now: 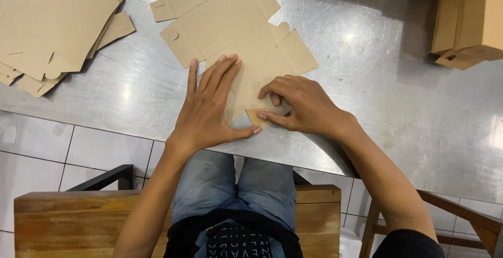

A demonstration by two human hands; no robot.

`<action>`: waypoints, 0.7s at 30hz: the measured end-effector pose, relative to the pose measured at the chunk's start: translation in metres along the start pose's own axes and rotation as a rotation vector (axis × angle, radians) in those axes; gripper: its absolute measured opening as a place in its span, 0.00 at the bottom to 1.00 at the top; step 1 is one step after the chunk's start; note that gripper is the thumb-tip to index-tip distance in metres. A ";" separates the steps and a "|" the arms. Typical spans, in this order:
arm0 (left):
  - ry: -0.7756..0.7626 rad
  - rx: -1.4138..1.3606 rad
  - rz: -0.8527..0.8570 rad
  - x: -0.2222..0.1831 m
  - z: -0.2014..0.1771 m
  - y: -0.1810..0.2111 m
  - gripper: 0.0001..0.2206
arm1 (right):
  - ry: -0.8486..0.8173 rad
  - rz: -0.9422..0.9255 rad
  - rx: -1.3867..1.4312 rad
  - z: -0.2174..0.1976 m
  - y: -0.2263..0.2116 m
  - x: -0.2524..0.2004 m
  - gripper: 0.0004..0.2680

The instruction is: The person assembles a flat cardboard box blank into a three-dimensional box by hand. They fold the side flaps, tuck in the locking tabs, and secure the structure on a metal work surface.

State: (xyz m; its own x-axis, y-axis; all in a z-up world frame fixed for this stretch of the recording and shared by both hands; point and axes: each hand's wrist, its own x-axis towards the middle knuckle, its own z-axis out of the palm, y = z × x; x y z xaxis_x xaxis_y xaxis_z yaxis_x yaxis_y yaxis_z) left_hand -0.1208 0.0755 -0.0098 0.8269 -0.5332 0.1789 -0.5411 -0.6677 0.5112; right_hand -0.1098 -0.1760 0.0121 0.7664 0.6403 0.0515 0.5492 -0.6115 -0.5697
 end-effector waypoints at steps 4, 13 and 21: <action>-0.001 0.008 0.011 0.000 0.001 -0.001 0.54 | 0.006 -0.001 0.006 0.000 0.001 0.000 0.11; 0.059 -0.035 -0.016 0.001 0.002 -0.002 0.47 | 0.004 -0.002 0.004 0.001 0.001 0.000 0.11; 0.077 -0.047 -0.011 0.001 0.003 -0.003 0.41 | -0.015 0.018 0.022 -0.001 0.002 0.000 0.10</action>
State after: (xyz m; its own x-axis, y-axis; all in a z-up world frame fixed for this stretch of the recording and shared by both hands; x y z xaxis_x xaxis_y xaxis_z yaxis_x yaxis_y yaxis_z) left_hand -0.1188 0.0757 -0.0139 0.8428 -0.4836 0.2362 -0.5260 -0.6471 0.5519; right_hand -0.1083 -0.1771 0.0120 0.7707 0.6365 0.0293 0.5282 -0.6126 -0.5880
